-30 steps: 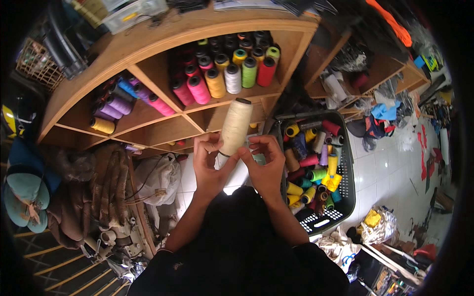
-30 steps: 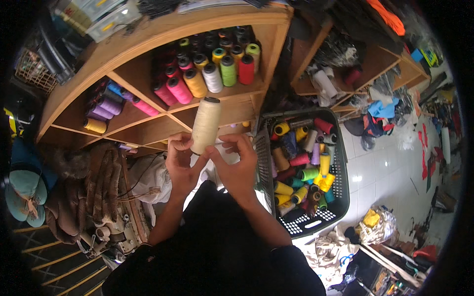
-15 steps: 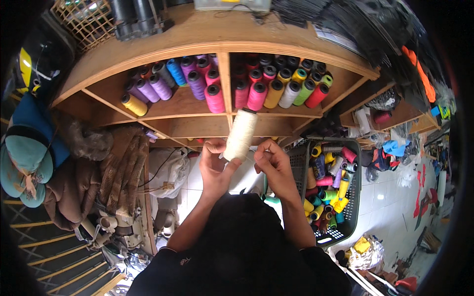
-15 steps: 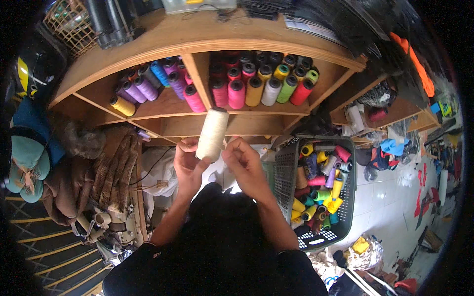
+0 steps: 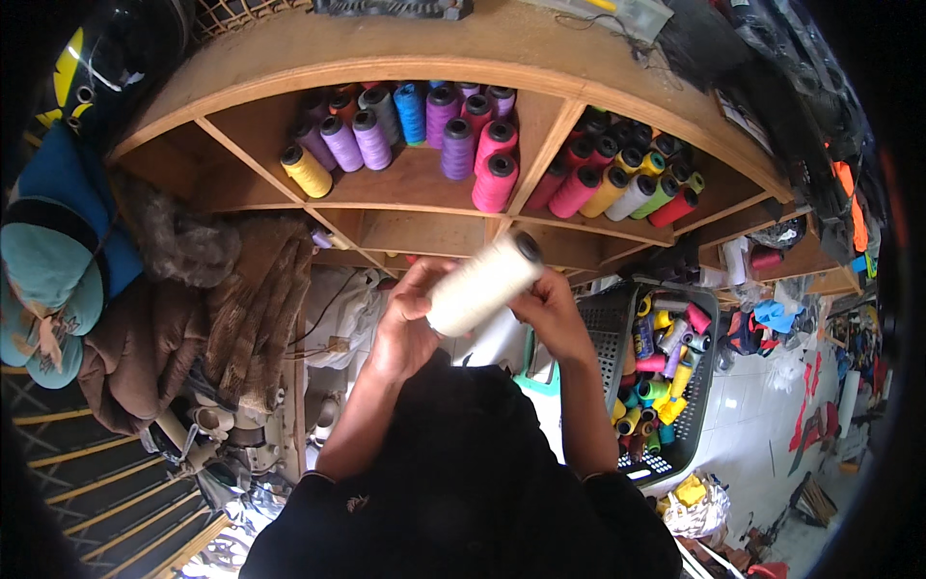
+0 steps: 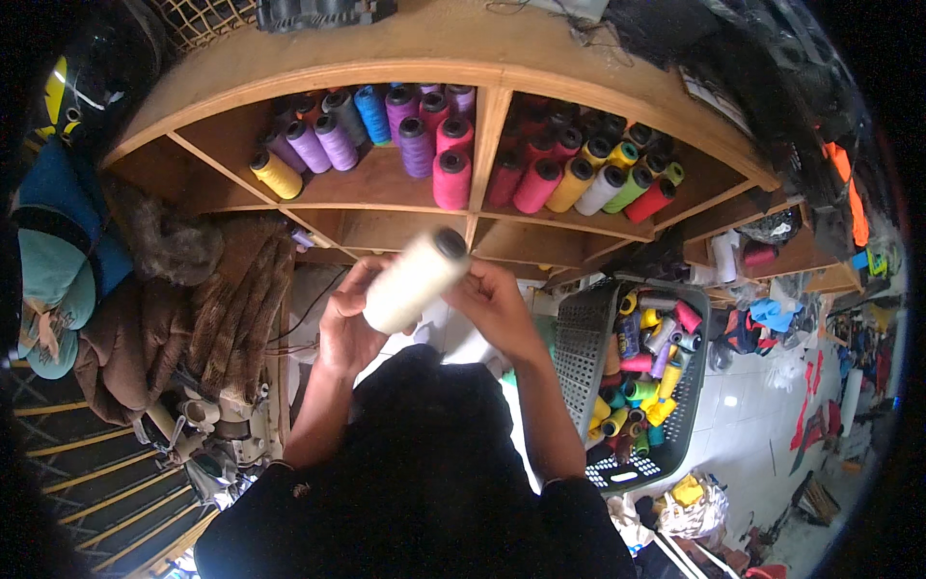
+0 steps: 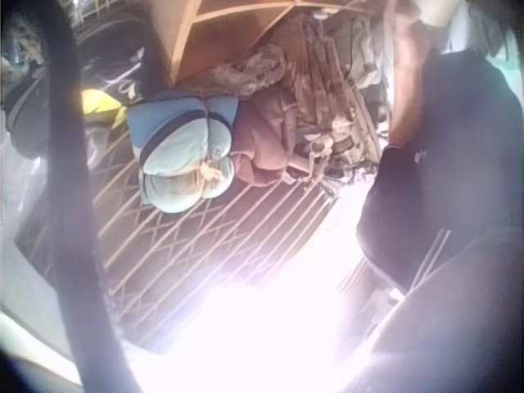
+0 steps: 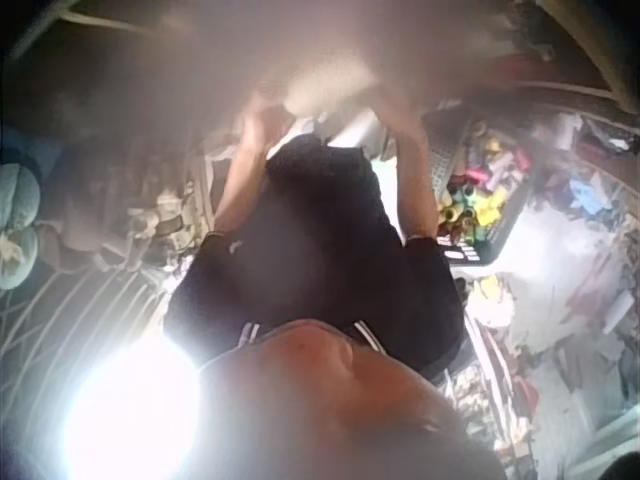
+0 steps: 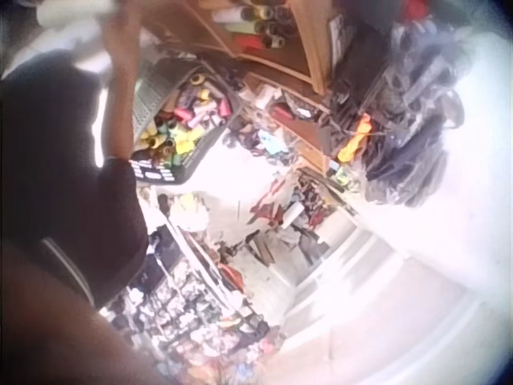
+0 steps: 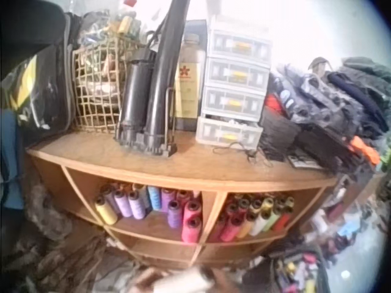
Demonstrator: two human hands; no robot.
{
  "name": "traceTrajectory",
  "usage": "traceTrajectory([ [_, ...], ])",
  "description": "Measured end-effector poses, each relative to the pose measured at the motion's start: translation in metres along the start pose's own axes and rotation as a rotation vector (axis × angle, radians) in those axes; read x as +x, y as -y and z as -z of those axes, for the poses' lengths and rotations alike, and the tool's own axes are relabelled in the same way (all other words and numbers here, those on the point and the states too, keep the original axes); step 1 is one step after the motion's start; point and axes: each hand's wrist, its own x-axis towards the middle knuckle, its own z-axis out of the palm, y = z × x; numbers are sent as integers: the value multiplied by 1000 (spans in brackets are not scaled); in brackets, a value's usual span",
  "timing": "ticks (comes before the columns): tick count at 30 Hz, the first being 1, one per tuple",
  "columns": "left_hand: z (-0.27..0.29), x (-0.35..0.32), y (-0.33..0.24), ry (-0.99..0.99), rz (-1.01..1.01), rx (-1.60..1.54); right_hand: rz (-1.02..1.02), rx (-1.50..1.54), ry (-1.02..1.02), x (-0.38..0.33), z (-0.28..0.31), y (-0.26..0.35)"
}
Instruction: The person picks up thread spools from a basket, briefly pulls the thread end, and places them on a wooden shelf. The person handles spools of various colors one at a time and arranges them on the shelf.
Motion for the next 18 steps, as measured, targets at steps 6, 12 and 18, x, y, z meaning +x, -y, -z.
traceTrajectory([
  [6,9,2,-28,396,-110,629,-200,-387,447,45,14,22],
  [12,20,6,-15,46,-469,1181,183,-1057,85,37,-35,53],
  [18,29,9,-4,-190,-568,880,209,-710,-259,27,-73,25],
])
